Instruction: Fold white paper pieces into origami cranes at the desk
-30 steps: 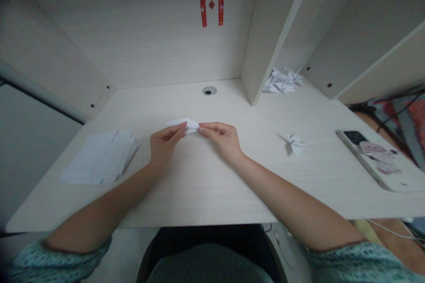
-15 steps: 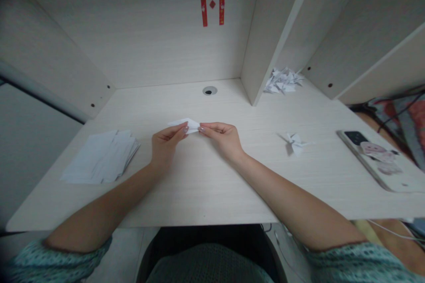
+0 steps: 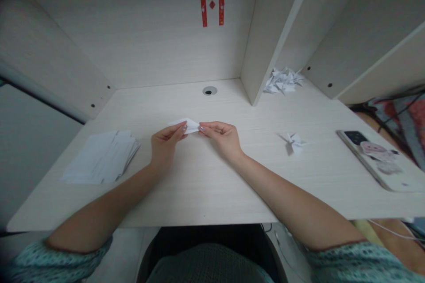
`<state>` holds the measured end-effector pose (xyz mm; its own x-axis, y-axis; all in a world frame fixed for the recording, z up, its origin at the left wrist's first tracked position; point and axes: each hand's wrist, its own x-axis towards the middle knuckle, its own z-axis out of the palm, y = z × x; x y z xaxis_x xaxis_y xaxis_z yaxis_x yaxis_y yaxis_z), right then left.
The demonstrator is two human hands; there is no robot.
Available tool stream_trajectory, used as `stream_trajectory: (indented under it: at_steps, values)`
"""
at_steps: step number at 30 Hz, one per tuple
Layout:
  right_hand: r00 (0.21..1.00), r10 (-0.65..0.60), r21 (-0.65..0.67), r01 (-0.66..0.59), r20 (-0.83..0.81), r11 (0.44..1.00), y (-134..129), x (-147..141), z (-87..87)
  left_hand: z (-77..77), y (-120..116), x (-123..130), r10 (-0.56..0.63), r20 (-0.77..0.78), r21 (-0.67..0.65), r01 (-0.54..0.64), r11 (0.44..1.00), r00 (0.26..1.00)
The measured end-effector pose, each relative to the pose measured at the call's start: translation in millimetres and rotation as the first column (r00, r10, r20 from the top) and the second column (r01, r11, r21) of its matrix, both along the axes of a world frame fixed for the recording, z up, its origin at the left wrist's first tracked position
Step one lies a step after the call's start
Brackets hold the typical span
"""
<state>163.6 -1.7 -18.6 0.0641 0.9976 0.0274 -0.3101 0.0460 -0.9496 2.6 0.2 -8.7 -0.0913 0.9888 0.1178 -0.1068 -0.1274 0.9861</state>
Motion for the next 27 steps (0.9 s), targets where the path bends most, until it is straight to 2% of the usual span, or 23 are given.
stream_trajectory:
  at_steps: [11,19,27]
  values:
    - [0.997,-0.025,0.083,0.019,0.067,0.996,-1.6,-1.2,2.3,-0.9,1.2,-0.3,0.008,0.007,0.0,-0.008,1.0,1.0]
    - [0.999,0.045,0.046,-0.043,-0.027,0.998,0.6,0.9,-2.5,-2.9,4.3,-3.5,0.047,-0.056,0.078,-0.043,0.996,0.997]
    - [0.999,0.046,0.012,-0.046,0.022,0.999,-5.9,-5.2,-2.5,1.0,-2.0,-1.8,-0.013,-0.121,0.079,0.023,0.997,0.993]
